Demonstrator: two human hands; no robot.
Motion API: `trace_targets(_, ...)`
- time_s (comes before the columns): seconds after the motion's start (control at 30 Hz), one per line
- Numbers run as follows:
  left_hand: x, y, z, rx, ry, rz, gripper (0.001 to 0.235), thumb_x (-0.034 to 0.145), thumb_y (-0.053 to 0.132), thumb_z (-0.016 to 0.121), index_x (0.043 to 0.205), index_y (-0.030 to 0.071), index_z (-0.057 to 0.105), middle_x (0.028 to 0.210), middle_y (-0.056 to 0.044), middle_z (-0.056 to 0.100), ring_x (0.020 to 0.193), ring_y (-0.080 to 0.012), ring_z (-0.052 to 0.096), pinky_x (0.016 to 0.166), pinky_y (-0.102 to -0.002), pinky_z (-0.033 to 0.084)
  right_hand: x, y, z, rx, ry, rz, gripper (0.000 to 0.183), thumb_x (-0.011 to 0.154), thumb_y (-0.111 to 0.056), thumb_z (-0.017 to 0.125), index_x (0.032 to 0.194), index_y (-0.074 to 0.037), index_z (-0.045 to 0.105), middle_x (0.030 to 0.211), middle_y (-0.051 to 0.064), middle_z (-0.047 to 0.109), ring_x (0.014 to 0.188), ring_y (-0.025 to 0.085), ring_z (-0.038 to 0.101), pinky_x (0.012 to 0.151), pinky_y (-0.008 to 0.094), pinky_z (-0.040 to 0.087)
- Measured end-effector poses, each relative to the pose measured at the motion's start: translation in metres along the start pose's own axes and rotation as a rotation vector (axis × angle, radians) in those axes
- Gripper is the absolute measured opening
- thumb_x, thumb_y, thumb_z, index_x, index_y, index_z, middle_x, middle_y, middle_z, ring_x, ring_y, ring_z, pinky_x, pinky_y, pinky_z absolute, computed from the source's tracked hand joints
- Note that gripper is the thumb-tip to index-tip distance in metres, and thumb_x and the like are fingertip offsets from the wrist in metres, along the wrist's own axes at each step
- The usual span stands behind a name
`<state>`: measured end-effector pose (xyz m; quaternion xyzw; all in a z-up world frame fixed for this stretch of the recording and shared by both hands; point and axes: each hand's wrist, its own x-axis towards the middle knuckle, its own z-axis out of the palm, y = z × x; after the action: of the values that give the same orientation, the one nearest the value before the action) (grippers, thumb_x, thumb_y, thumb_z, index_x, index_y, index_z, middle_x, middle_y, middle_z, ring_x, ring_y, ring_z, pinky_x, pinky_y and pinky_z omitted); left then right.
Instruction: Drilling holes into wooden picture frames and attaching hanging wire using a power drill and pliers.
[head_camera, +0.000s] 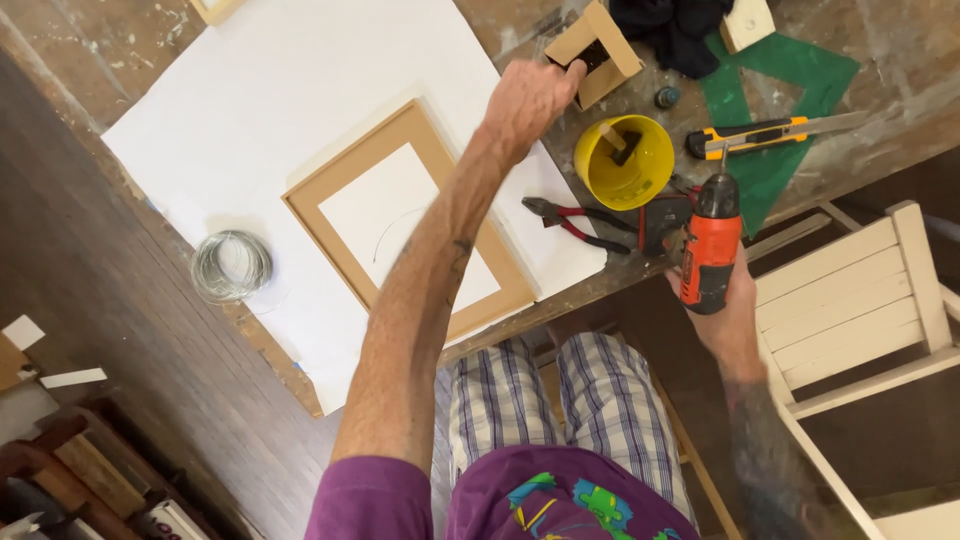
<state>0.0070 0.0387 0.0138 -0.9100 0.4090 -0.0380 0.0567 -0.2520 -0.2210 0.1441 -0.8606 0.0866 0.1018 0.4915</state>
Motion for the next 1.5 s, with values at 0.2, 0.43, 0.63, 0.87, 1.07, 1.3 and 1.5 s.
trace_targets(0.2, -0.031, 0.019, -0.041, -1.002, 0.347, -0.629, 0.023, 0.104, 0.034, 0.052, 0.105, 0.013, 0.063, 0.06, 0.003, 0.063, 0.042, -0.0071, 0.053, 0.039, -0.021, 0.046, -0.061, -0.024, 0.046, 0.021, 0.1, 0.477, 0.026, 0.096, -0.012, 0.071, 0.12, -0.004, 0.071, 0.101, 0.01, 0.075, 0.082, 0.018, 0.069, 0.077, 0.029, 0.057)
trace_targets(0.43, -0.166, 0.101, -0.09, -1.908, 0.335, -0.999, 0.029, 0.104, 0.033, 0.065, 0.119, 0.008, 0.066, 0.07, -0.006, 0.068, 0.063, -0.0119, 0.062, 0.06, -0.029, 0.055, 0.036, -0.108, 0.139, 0.309, -0.046, 0.051, 0.029, 0.099, 0.0, 0.069, 0.128, -0.005, 0.068, 0.119, 0.015, 0.068, 0.103, 0.027, 0.07, 0.079, 0.039, 0.062)
trace_targets(0.63, -0.305, 0.111, -0.1, -2.025, 0.519, -1.502, 0.022, 0.102, 0.023, 0.07, 0.111, 0.003, 0.069, 0.086, -0.01, 0.072, 0.064, -0.0138, 0.066, 0.04, -0.022, 0.051, 0.058, -0.14, 0.225, 0.128, -0.566, -0.2, 0.025, 0.094, -0.003, 0.074, 0.116, -0.013, 0.078, 0.105, 0.007, 0.075, 0.092, 0.021, 0.073, 0.069, 0.032, 0.063)
trace_targets(0.87, -0.377, 0.114, -0.088, -1.884, 0.869, -1.929, 0.018, 0.087, 0.011, 0.08, 0.1, 0.003, 0.07, 0.09, -0.015, 0.078, 0.073, -0.0207, 0.076, 0.052, -0.025, 0.064, 0.112, -0.128, 0.324, -0.726, -0.548, -0.91, 0.024, 0.094, -0.025, 0.078, 0.118, -0.023, 0.076, 0.116, 0.003, 0.066, 0.116, 0.024, 0.059, 0.091, 0.041, 0.05)
trace_targets(1.07, -0.404, 0.119, -0.109, -1.805, 0.984, -1.824, 0.008, 0.09, 0.007, 0.074, 0.096, 0.005, 0.069, 0.086, -0.012, 0.076, 0.078, -0.0157, 0.074, 0.061, -0.025, 0.062, 0.12, -0.145, 0.346, -1.074, -0.544, -1.247, 0.017, 0.108, -0.032, 0.069, 0.098, -0.019, 0.074, 0.098, -0.001, 0.07, 0.094, 0.019, 0.06, 0.078, 0.034, 0.049)
trace_targets(1.3, -0.435, 0.129, -0.106, -1.875, 0.985, -1.751, 0.02, 0.095, 0.011, 0.071, 0.113, 0.003, 0.074, 0.098, -0.013, 0.079, 0.086, -0.02, 0.077, 0.069, -0.027, 0.066, 0.121, -0.166, 0.344, -1.459, -0.642, -1.411, 0.023, 0.112, -0.026, 0.049, 0.111, -0.011, 0.066, 0.104, 0.007, 0.07, 0.091, 0.016, 0.064, 0.081, 0.033, 0.057)
trace_targets(1.5, -0.445, 0.137, -0.113, -1.951, 1.073, -1.752, 0.014, 0.094, 0.005, 0.073, 0.107, 0.005, 0.068, 0.097, -0.013, 0.079, 0.084, -0.0183, 0.076, 0.069, -0.027, 0.065, 0.148, -0.186, 0.261, -0.738, -0.628, -0.633, 0.011, 0.108, -0.002, 0.078, 0.117, 0.003, 0.08, 0.096, 0.018, 0.078, 0.081, 0.024, 0.073, 0.075, 0.035, 0.061)
